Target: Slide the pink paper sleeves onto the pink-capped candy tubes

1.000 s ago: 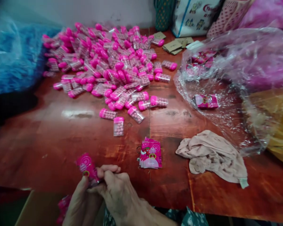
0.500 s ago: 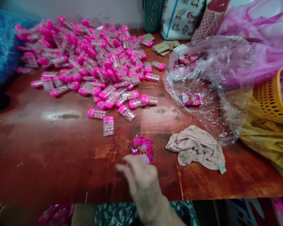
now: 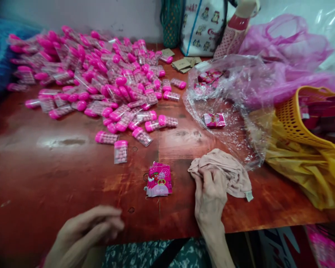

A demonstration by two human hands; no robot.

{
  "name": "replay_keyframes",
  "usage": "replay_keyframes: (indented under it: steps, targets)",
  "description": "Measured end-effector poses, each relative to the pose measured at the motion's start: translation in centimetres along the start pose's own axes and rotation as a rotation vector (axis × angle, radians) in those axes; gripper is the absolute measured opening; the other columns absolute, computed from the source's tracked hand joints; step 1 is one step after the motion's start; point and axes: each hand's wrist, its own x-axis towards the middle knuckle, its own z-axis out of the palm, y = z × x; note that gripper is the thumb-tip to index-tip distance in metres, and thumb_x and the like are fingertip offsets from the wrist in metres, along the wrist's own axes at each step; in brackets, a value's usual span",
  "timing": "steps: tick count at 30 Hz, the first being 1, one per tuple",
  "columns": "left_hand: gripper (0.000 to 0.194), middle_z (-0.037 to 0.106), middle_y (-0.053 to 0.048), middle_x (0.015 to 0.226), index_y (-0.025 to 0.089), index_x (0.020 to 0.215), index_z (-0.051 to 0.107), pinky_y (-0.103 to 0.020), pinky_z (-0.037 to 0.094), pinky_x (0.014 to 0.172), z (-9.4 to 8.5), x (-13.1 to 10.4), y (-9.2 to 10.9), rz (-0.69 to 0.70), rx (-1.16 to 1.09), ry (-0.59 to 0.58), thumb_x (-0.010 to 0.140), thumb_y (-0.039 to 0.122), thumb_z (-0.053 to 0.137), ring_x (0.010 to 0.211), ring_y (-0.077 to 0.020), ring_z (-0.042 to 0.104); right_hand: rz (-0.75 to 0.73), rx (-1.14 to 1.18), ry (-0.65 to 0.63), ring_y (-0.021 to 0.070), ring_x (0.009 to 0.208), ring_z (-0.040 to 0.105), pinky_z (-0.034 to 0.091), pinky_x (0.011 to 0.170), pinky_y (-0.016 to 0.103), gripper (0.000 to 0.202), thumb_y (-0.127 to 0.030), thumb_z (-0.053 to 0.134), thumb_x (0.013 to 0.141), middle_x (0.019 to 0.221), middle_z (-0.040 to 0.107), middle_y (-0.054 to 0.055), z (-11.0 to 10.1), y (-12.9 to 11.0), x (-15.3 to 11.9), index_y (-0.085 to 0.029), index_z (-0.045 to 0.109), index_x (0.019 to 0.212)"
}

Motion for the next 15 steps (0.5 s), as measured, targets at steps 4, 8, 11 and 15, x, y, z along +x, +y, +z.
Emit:
replay_keyframes:
  steps: [4, 8, 11, 15]
  targets:
    - [0.015, 0.065, -0.004, 0.078, 0.019, 0.089, 0.067, -0.026, 0.046, 0.064, 4.2, 5.0, 1.5, 0.294, 0.310, 0.061, 0.077, 0.024, 0.060, 0.068, -0.0168, 0.060, 0.020, 0.037, 0.037, 0.0208, 0.067, 0.050, 0.039, 0.065, 0.032, 0.029, -0.031, 0.048, 0.090, 0.067, 0.053, 0.005, 0.3, 0.6, 1.0, -0.018, 0.055, 0.065]
    - [0.017, 0.054, -0.001, 0.078, 0.018, 0.096, 0.062, -0.026, 0.043, 0.063, 6.3, 6.4, 0.3, 0.394, 0.414, 0.044, 0.079, 0.019, 0.057, 0.064, -0.0137, 0.053, 0.052, 0.131, 0.050, 0.0181, 0.067, 0.055, 0.042, 0.065, 0.028, 0.028, -0.028, 0.041, 0.093, 0.071, 0.058, 0.005, -0.9, -1.0, 0.7, -0.016, 0.058, 0.074]
    - [0.016, 0.052, 0.000, 0.079, 0.017, 0.095, 0.060, -0.024, 0.042, 0.059, 6.5, 6.3, -0.3, 0.401, 0.363, 0.065, 0.079, 0.018, 0.058, 0.062, -0.0122, 0.051, 0.156, 0.341, -0.062, 0.0162, 0.065, 0.058, 0.044, 0.064, 0.026, 0.020, -0.034, 0.055, 0.086, 0.074, 0.062, 0.003, -0.9, -3.4, -0.5, -0.015, 0.060, 0.091]
    - [0.015, 0.051, 0.001, 0.076, 0.017, 0.091, 0.060, -0.023, 0.040, 0.055, 6.3, 6.4, -0.5, 0.397, 0.280, 0.071, 0.077, 0.021, 0.062, 0.059, -0.0112, 0.049, 0.239, 0.451, -0.337, 0.0138, 0.053, 0.054, 0.040, 0.054, 0.024, 0.019, -0.033, 0.063, 0.080, 0.060, 0.058, -0.002, 0.2, -5.4, -1.6, -0.018, 0.058, 0.069]
